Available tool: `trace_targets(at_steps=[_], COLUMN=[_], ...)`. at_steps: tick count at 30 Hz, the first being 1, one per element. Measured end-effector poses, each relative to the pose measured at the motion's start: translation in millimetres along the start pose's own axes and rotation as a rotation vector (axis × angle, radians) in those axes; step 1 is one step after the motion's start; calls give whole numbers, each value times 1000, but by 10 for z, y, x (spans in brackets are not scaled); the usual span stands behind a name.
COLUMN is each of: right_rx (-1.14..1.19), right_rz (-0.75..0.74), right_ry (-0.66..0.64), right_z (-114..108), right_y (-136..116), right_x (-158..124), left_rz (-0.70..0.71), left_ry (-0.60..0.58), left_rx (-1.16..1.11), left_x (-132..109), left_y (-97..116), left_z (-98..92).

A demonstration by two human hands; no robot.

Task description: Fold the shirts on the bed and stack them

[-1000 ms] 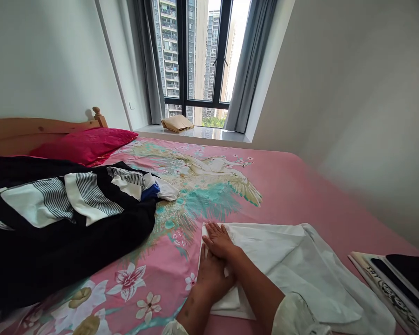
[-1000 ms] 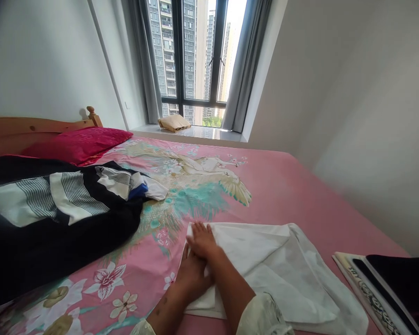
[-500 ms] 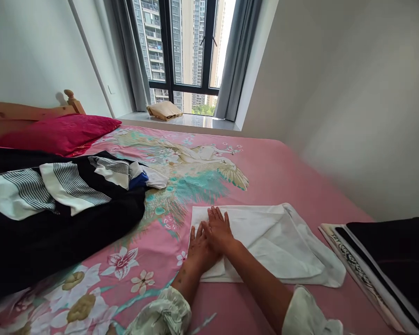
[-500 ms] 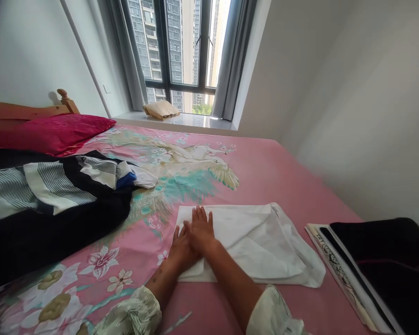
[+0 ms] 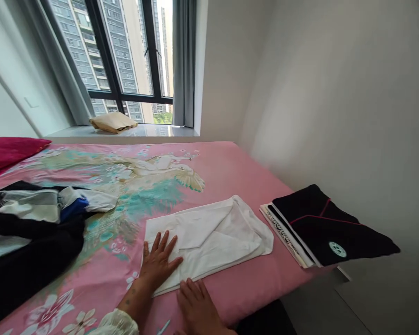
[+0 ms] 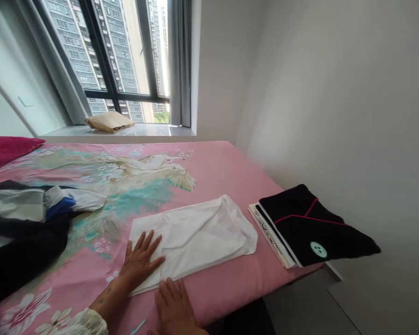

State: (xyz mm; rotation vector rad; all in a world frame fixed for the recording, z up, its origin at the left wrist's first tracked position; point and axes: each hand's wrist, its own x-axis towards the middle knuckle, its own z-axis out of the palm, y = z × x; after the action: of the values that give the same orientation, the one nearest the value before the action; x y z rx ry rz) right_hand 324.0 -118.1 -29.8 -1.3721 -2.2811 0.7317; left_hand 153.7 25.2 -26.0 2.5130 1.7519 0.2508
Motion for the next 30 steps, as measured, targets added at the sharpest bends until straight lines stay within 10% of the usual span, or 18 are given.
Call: trace_targets(at_steps=[6,13,17,24,30], right_rx=[-20,46,209,-111,-11], right_rz=[-53,589,663,238,380], right_ry=[504,1211,1055,597,632], right_z=[-114,-1322,-1715,-1640,-1874], right_y=[284,1211,1679,1442,1547], right_x=[-246,-563,-591,-596,-413], left_rz=[-21,-67,-68,-86,-79], left_ry=[-70,-106,-94,-95,-93], left_rx=[82,165,180,194,192], left_x=[63,84,85,89,83], left_y=[18,66,54,70,51], left_z=[-9,-29,-1,-15,7])
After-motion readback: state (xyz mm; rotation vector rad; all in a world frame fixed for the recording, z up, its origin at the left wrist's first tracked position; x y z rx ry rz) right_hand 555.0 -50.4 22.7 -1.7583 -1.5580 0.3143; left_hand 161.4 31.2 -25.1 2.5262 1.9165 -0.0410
